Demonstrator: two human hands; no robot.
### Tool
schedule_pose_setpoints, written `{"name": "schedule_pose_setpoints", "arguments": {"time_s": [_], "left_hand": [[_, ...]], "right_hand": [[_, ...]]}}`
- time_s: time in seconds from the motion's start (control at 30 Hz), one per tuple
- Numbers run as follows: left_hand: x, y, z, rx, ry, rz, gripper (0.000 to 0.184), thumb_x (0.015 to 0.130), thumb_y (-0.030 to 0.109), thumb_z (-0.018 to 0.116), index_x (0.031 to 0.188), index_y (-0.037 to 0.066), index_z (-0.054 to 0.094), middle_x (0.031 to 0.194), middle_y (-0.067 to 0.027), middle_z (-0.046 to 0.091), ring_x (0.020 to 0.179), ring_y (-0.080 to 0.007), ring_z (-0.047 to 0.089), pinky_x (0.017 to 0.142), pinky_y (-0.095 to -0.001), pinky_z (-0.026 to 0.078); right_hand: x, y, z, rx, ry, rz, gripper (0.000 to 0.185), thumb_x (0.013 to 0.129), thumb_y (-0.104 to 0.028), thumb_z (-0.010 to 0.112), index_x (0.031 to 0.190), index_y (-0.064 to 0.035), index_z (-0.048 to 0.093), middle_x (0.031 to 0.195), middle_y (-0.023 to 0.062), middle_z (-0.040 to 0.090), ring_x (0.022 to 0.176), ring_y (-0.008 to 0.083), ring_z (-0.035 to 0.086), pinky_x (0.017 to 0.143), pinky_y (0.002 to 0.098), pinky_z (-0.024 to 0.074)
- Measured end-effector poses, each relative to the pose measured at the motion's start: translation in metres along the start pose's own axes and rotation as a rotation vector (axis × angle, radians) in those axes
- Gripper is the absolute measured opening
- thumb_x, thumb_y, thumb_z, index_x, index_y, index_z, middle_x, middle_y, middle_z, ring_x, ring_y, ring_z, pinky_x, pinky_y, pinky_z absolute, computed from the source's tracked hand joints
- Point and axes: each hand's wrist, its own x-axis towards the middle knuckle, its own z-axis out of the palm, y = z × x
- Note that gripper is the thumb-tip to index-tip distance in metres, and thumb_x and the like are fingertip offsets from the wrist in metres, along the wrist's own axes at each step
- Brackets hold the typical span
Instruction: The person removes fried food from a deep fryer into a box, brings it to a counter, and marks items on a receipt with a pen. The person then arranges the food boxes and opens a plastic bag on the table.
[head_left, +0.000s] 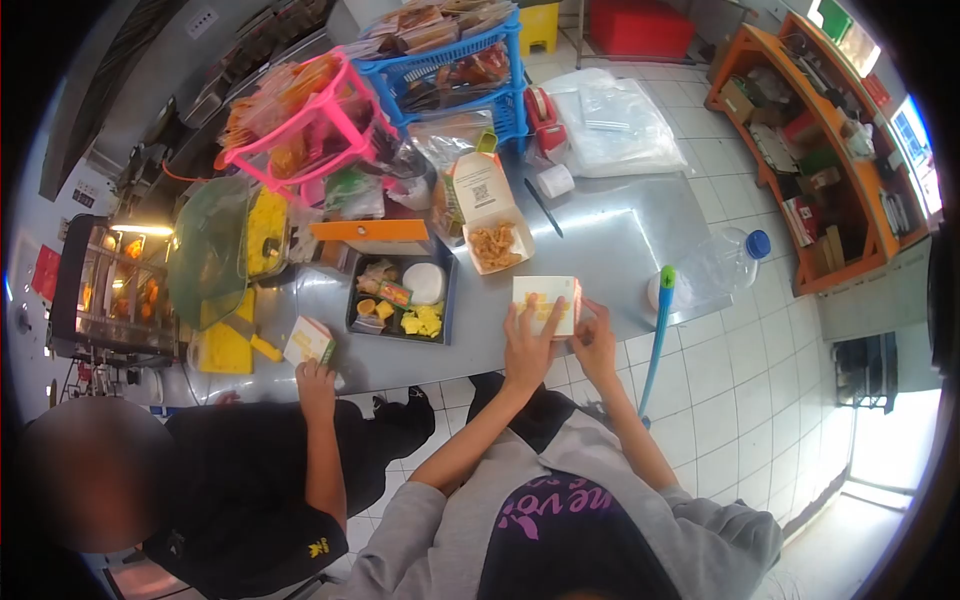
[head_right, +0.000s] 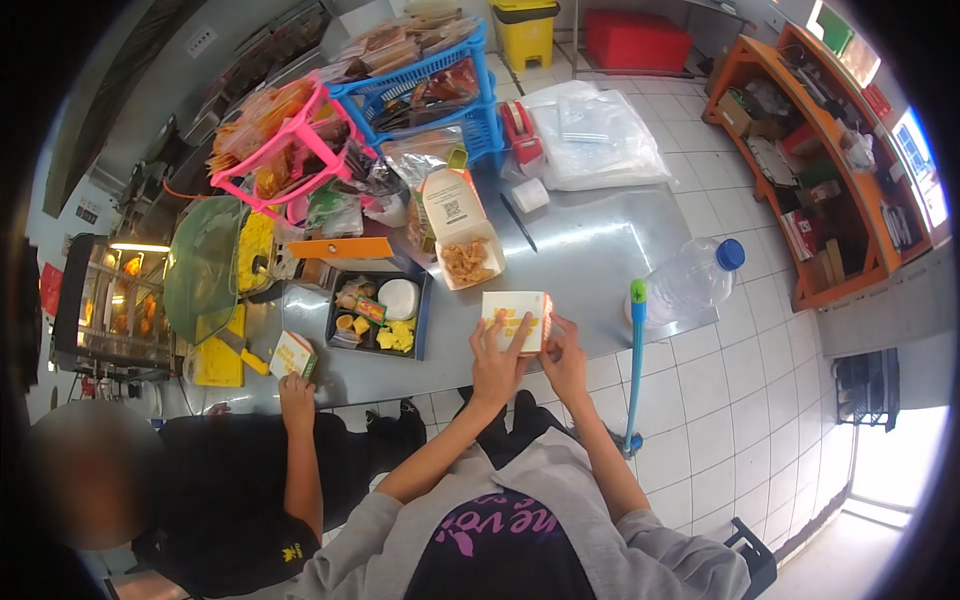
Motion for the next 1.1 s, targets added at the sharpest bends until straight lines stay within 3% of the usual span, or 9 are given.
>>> {"name": "schedule_pose_setpoints", "arguments": {"time_s": [0.1, 0.2, 0.5, 0.57, 0.6, 0.67, 0.8, 0.9, 1.1], "left_hand": [[0.001, -0.005, 0.001, -0.044, -0.029, -0.043, 0.073, 0.072, 0.014, 0.072, 0.137, 0.036, 0.045, 0.137, -0.0151, 0.036, 0.117, -0.0473, 0.035, 0.096, -0.0462, 0.047], [0.004, -0.010, 0.000, 0.098, 0.019, -0.007, 0.070, 0.073, 0.023, 0.074, 0.135, 0.037, 0.047, 0.135, -0.0136, 0.037, 0.118, -0.0448, 0.034, 0.085, -0.0425, 0.054], [0.006, -0.012, -0.020, 0.111, -0.232, -0.098, 0.074, 0.072, 0.038, 0.073, 0.139, 0.039, 0.041, 0.142, -0.0185, 0.029, 0.123, -0.0500, 0.028, 0.105, -0.0560, 0.031], [0.011, -0.004, -0.029, 0.194, -0.247, -0.086, 0.079, 0.074, 0.042, 0.071, 0.143, 0.027, 0.037, 0.147, -0.0229, 0.024, 0.132, -0.0519, 0.022, 0.106, -0.0592, 0.026], [0.009, -0.005, -0.021, 0.189, -0.249, -0.085, 0.079, 0.074, 0.042, 0.071, 0.143, 0.027, 0.037, 0.147, -0.0229, 0.024, 0.132, -0.0519, 0.022, 0.106, -0.0592, 0.026], [0.006, -0.011, 0.002, -0.011, -0.166, 0.042, 0.080, 0.076, 0.039, 0.070, 0.143, 0.012, 0.035, 0.148, -0.0257, 0.023, 0.136, -0.0490, 0.020, 0.106, -0.0625, 0.024], [0.008, -0.019, 0.014, 0.135, -0.157, 0.123, 0.081, 0.076, 0.032, 0.070, 0.141, 0.002, 0.033, 0.147, -0.0271, 0.026, 0.136, -0.0451, 0.026, 0.105, -0.0639, 0.024], [0.009, -0.017, 0.009, 0.192, -0.235, 0.137, 0.081, 0.075, 0.029, 0.071, 0.143, 0.006, 0.031, 0.147, -0.0268, 0.025, 0.135, -0.0459, 0.026, 0.105, -0.0647, 0.024], [0.012, -0.013, -0.001, 0.079, -0.251, 0.102, 0.082, 0.077, 0.034, 0.069, 0.144, 0.009, 0.029, 0.147, -0.0268, 0.025, 0.134, -0.0464, 0.026, 0.103, -0.0662, 0.023]], "right_hand": [[0.010, -0.001, 0.001, 0.035, -0.041, 0.043, 0.065, 0.073, 0.006, 0.067, 0.130, -0.0094, 0.040, 0.068, 0.0057, 0.062, 0.064, 0.0152, 0.064, 0.062, 0.0261, 0.0508], [0.021, 0.008, 0.005, 0.068, -0.143, 0.097, 0.068, 0.072, 0.007, 0.067, 0.132, -0.0097, 0.038, 0.068, 0.0048, 0.062, 0.064, 0.0121, 0.062, 0.063, 0.0256, 0.0510], [0.062, -0.007, -0.036, 0.413, -0.639, 0.362, 0.066, 0.071, 0.003, 0.069, 0.129, -0.0086, 0.040, 0.070, 0.0074, 0.065, 0.064, 0.0122, 0.064, 0.060, 0.0264, 0.0505], [0.091, 0.004, -0.046, 0.157, -0.643, 0.393, 0.061, 0.072, -0.001, 0.070, 0.126, -0.0070, 0.043, 0.073, 0.0091, 0.066, 0.066, 0.0146, 0.065, 0.061, 0.0278, 0.0512], [0.109, 0.008, -0.047, -0.097, -0.640, 0.413, 0.056, 0.072, -0.004, 0.071, 0.122, -0.0053, 0.046, 0.076, 0.0108, 0.068, 0.067, 0.0171, 0.066, 0.061, 0.0292, 0.0519], [0.145, 0.006, -0.035, -0.117, -0.193, 0.279, 0.046, 0.072, -0.010, 0.074, 0.111, -0.0021, 0.053, 0.085, 0.0146, 0.068, 0.069, 0.0227, 0.067, 0.063, 0.0319, 0.0526], [0.237, 0.060, 0.020, -0.170, 0.323, -0.206, 0.058, 0.070, -0.014, 0.078, 0.119, -0.0050, 0.047, 0.090, 0.0143, 0.066, 0.078, 0.0277, 0.064, 0.069, 0.0369, 0.0495], [0.262, 0.039, 0.028, -0.133, 0.170, -0.064, 0.062, 0.070, -0.015, 0.079, 0.122, -0.0057, 0.045, 0.084, 0.0121, 0.064, 0.080, 0.0289, 0.062, 0.071, 0.0388, 0.0479], [0.242, -0.043, 0.001, 0.216, -0.009, 0.053, 0.046, 0.076, -0.006, 0.073, 0.117, -0.0053, 0.052, 0.078, 0.0046, 0.062, 0.061, 0.0127, 0.059, 0.052, 0.0243, 0.0440]]}}
